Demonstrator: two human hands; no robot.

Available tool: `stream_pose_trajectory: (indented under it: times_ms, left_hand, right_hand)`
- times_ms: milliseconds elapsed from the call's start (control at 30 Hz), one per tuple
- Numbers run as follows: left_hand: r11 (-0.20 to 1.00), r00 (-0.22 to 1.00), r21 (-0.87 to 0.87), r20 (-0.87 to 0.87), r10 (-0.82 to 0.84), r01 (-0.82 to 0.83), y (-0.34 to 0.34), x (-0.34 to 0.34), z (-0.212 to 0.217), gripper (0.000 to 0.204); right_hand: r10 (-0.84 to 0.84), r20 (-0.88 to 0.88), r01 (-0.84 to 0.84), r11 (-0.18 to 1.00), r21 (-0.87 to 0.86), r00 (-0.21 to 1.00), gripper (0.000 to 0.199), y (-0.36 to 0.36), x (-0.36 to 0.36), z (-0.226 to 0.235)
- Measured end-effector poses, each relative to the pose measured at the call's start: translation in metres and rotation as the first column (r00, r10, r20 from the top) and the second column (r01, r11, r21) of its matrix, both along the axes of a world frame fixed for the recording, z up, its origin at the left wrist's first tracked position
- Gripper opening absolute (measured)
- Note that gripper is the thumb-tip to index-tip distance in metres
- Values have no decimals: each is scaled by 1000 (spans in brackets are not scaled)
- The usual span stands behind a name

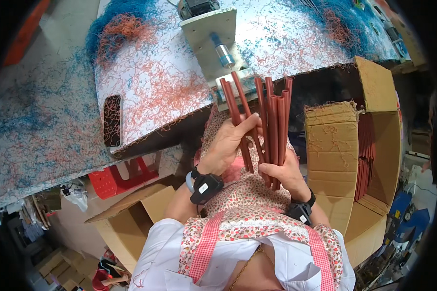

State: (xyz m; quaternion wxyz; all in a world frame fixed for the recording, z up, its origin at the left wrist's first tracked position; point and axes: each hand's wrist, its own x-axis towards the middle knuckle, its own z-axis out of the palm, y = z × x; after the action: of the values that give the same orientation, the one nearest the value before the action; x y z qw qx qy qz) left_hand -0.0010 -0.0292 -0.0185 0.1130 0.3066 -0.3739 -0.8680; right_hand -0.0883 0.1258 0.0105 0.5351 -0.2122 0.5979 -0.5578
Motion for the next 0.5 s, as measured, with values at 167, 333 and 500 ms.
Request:
stream_pose_trajectory:
  times_ms: [167,333,500]
  left_hand:
    - [1000,1000,-7,4,15,-15,-2,-3,-7,31]
    - [999,998,-51,54,-9,12,-9,-6,4,37]
    - [990,994,91,-29,107,-104,0,-6,-3,35]
  right_hand:
    - [-66,68,64,998,27,995,36,-8,-4,10]
    - [-37,177,32,999,34,983,35,-9,-15,6]
    - [37,24,-38,999,23,999,22,-10,5,8]
